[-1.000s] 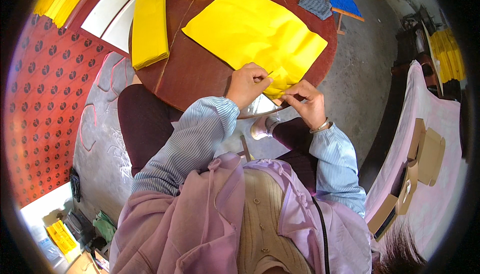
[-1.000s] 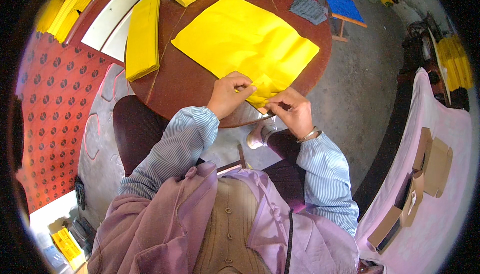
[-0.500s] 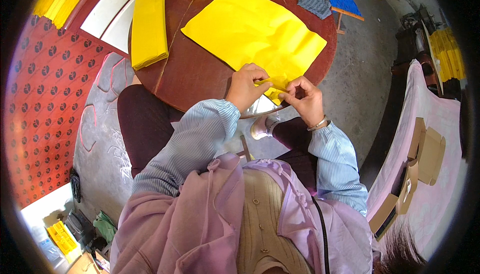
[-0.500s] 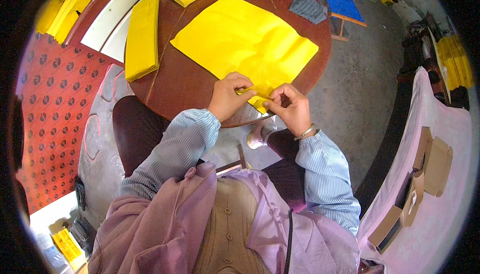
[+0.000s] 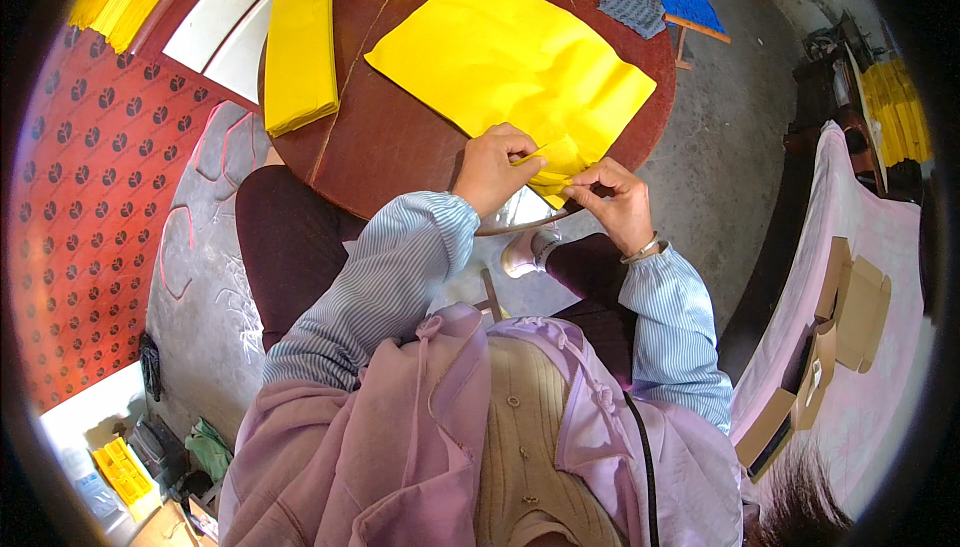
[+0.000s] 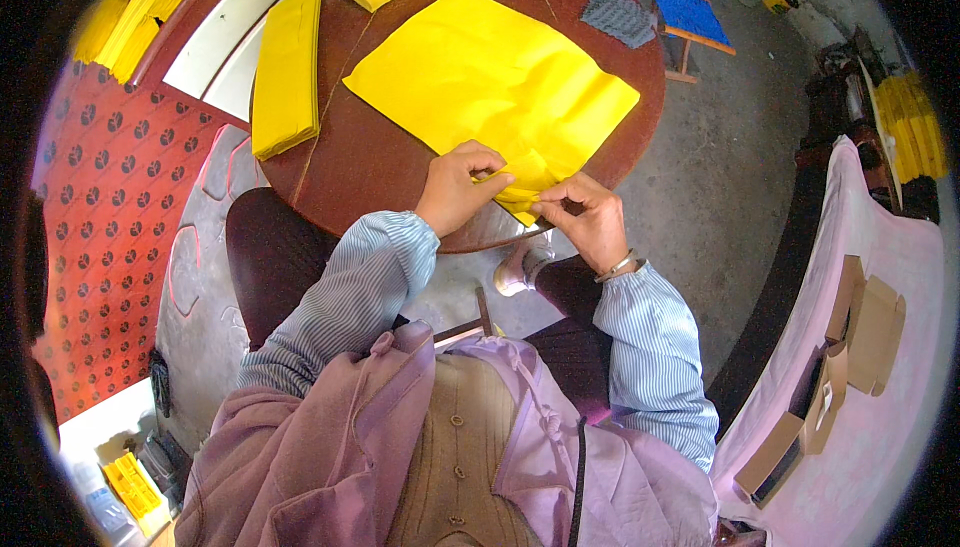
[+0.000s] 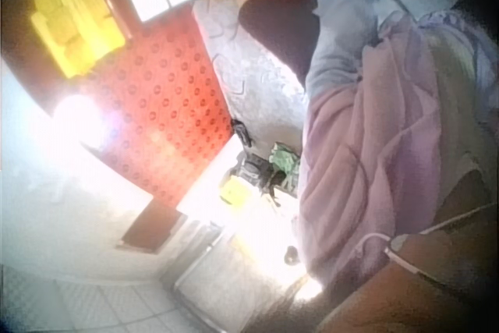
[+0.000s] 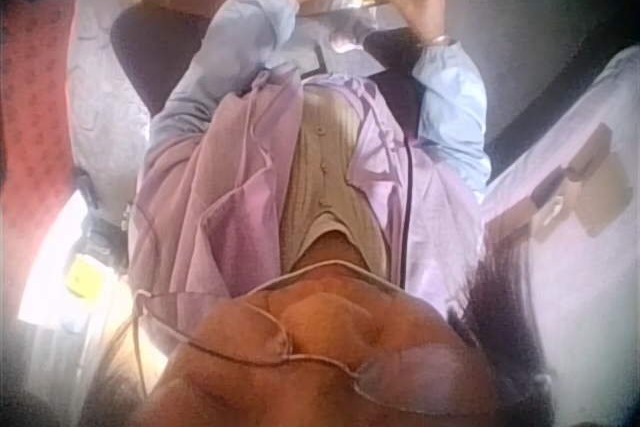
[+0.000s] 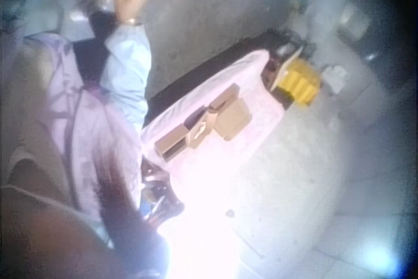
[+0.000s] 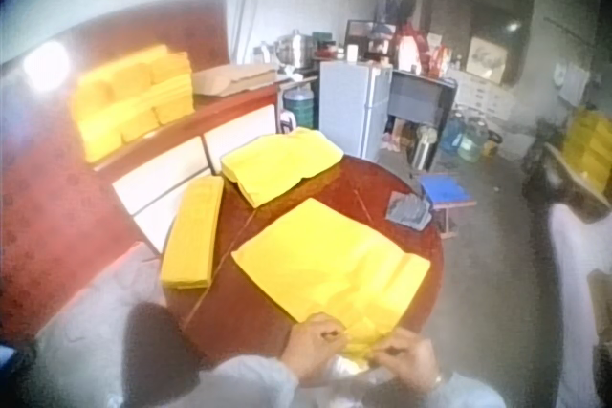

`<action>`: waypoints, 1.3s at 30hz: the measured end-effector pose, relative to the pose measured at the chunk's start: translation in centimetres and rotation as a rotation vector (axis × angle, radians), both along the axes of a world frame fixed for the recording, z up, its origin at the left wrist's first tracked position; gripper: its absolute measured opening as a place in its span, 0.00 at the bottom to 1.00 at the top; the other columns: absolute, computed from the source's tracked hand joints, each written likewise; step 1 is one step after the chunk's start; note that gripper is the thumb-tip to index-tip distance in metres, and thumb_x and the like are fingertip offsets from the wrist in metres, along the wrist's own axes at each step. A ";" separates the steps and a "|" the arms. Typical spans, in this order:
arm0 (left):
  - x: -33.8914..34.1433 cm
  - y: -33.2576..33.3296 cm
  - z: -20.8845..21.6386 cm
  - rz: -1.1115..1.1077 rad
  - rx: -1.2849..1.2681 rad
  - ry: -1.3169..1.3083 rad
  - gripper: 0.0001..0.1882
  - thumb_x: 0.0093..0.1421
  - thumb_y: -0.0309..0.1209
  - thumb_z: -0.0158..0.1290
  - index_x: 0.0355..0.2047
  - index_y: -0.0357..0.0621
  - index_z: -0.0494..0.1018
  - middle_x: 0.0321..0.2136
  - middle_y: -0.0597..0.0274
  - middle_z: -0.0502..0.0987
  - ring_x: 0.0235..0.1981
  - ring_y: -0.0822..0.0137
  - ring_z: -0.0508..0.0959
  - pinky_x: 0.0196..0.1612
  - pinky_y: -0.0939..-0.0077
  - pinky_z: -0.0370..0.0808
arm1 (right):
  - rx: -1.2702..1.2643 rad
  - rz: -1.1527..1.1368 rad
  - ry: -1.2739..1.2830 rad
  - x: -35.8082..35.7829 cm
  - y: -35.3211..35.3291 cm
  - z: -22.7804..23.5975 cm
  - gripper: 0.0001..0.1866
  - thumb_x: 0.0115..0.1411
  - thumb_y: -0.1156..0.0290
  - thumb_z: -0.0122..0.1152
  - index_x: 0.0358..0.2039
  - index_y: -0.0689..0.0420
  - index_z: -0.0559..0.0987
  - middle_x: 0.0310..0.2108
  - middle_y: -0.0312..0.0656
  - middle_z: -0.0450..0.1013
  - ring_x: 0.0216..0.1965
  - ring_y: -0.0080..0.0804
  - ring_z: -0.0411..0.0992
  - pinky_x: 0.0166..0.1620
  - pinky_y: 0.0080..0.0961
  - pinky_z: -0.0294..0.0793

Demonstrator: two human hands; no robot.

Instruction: The person folds yellow cloths on a round wooden table, aligning edges and pressing creases. They stack the folded cloths and repeat the process with additional cloths.

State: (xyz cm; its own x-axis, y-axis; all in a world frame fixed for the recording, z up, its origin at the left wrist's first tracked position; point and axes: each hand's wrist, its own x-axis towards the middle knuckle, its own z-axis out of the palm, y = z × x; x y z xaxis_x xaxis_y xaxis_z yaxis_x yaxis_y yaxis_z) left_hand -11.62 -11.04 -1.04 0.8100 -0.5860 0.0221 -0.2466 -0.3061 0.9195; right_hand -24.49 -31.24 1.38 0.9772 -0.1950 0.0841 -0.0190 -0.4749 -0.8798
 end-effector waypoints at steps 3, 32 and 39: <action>0.3 0.3 0.0 -0.038 -0.006 -0.002 0.10 0.61 0.29 0.68 0.39 0.35 0.84 0.42 0.55 0.84 0.40 0.63 0.84 0.47 0.73 0.81 | 0.036 -0.019 0.027 0.3 -0.1 -0.5 0.06 0.59 0.78 0.78 0.34 0.63 0.87 0.34 0.37 0.81 0.36 0.24 0.79 0.42 0.22 0.80; -0.1 -0.1 -0.1 0.025 0.016 -0.024 0.11 0.58 0.30 0.71 0.36 0.35 0.83 0.38 0.55 0.84 0.36 0.63 0.83 0.42 0.72 0.80 | -0.111 0.117 -0.008 0.0 -0.3 0.6 0.08 0.60 0.77 0.75 0.41 0.60 0.89 0.37 0.41 0.83 0.37 0.30 0.82 0.44 0.26 0.83; -0.1 -0.2 -0.5 0.020 -0.014 -0.050 0.11 0.58 0.30 0.71 0.36 0.36 0.84 0.38 0.55 0.84 0.36 0.62 0.83 0.42 0.72 0.80 | -0.093 0.127 0.003 -0.2 0.0 0.9 0.10 0.58 0.78 0.75 0.41 0.59 0.88 0.36 0.39 0.81 0.35 0.28 0.81 0.40 0.27 0.81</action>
State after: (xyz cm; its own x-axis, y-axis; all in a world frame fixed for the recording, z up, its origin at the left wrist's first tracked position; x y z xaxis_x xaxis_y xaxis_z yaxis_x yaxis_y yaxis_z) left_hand -11.71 -11.20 -1.52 0.8194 -0.5689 0.0710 -0.2866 -0.2991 0.9102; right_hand -24.64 -31.29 2.33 0.9938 -0.0612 0.0932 0.0440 -0.5530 -0.8320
